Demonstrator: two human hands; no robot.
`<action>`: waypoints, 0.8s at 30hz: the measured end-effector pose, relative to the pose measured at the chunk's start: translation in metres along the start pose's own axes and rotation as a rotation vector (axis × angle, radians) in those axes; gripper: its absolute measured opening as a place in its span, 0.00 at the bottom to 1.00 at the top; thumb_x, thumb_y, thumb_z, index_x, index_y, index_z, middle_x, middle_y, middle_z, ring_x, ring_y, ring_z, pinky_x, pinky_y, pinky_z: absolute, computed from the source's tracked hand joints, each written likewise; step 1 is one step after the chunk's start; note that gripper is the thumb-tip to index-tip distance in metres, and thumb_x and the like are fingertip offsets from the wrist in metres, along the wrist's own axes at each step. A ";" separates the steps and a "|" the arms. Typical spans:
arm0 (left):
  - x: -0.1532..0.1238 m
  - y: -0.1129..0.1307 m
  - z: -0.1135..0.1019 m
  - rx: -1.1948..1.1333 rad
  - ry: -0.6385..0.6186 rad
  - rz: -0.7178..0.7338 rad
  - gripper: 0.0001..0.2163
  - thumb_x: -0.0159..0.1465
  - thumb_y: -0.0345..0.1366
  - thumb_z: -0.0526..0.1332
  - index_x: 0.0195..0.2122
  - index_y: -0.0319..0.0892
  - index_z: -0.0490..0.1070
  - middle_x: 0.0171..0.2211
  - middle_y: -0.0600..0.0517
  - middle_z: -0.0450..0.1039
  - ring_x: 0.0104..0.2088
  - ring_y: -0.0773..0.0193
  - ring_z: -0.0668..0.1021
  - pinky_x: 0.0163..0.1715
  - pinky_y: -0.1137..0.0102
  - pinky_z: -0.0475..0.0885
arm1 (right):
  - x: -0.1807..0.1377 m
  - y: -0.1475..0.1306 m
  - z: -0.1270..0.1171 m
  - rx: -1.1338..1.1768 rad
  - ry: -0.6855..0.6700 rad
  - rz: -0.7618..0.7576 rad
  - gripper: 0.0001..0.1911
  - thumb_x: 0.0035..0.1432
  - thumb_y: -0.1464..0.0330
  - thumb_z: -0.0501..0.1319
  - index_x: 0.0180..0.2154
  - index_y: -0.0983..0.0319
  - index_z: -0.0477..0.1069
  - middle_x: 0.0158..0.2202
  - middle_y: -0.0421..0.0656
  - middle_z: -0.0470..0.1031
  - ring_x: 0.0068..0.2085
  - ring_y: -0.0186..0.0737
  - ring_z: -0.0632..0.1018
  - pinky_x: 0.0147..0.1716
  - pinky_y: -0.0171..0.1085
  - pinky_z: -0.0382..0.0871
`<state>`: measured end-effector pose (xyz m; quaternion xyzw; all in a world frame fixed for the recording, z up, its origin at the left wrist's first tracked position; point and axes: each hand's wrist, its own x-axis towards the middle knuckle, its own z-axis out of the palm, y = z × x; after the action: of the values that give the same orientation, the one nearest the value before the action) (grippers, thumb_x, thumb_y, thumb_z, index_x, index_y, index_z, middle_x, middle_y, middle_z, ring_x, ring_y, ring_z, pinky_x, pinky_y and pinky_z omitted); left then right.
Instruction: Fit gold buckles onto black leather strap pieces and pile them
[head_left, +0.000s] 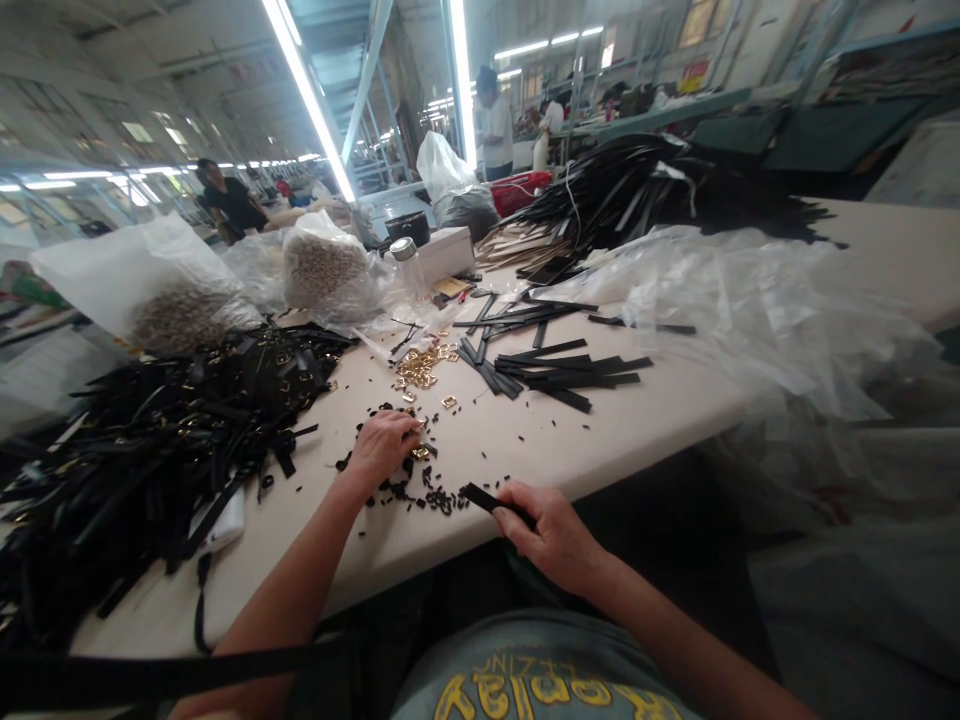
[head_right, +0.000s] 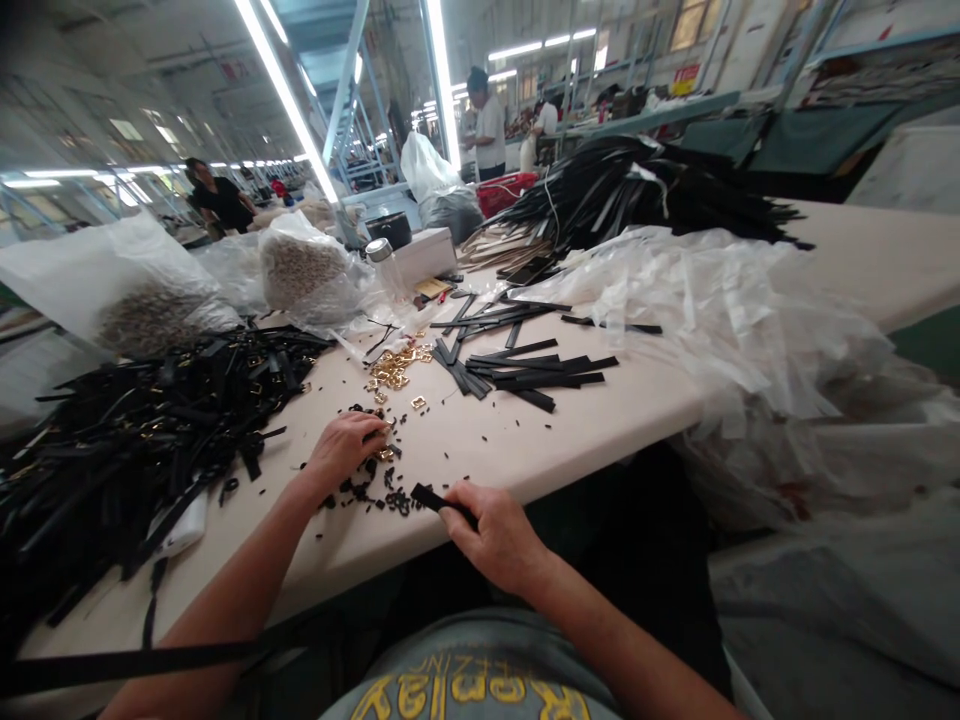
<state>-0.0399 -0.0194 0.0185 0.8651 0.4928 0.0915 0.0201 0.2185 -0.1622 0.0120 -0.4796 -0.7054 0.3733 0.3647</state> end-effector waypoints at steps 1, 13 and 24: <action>0.005 -0.002 0.002 0.016 -0.018 0.008 0.10 0.64 0.34 0.58 0.40 0.44 0.79 0.43 0.46 0.80 0.43 0.56 0.78 0.48 0.64 0.69 | -0.001 0.001 0.000 -0.001 -0.003 0.002 0.09 0.62 0.69 0.55 0.29 0.61 0.69 0.24 0.37 0.70 0.27 0.34 0.71 0.27 0.32 0.62; 0.026 0.010 0.005 0.267 -0.115 0.007 0.13 0.64 0.31 0.53 0.32 0.36 0.77 0.33 0.39 0.76 0.37 0.52 0.77 0.43 0.59 0.67 | -0.003 0.003 0.000 0.003 0.005 0.003 0.08 0.61 0.69 0.55 0.30 0.62 0.71 0.25 0.38 0.72 0.28 0.34 0.71 0.29 0.32 0.63; 0.040 0.015 0.007 0.230 -0.151 -0.066 0.11 0.62 0.28 0.53 0.36 0.38 0.76 0.34 0.42 0.76 0.36 0.55 0.78 0.39 0.65 0.69 | -0.006 0.004 -0.001 -0.003 0.013 0.012 0.08 0.61 0.69 0.56 0.29 0.62 0.70 0.24 0.38 0.72 0.26 0.34 0.71 0.28 0.32 0.62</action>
<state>-0.0058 0.0071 0.0189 0.8495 0.5252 -0.0318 -0.0389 0.2228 -0.1666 0.0078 -0.4866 -0.7007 0.3714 0.3664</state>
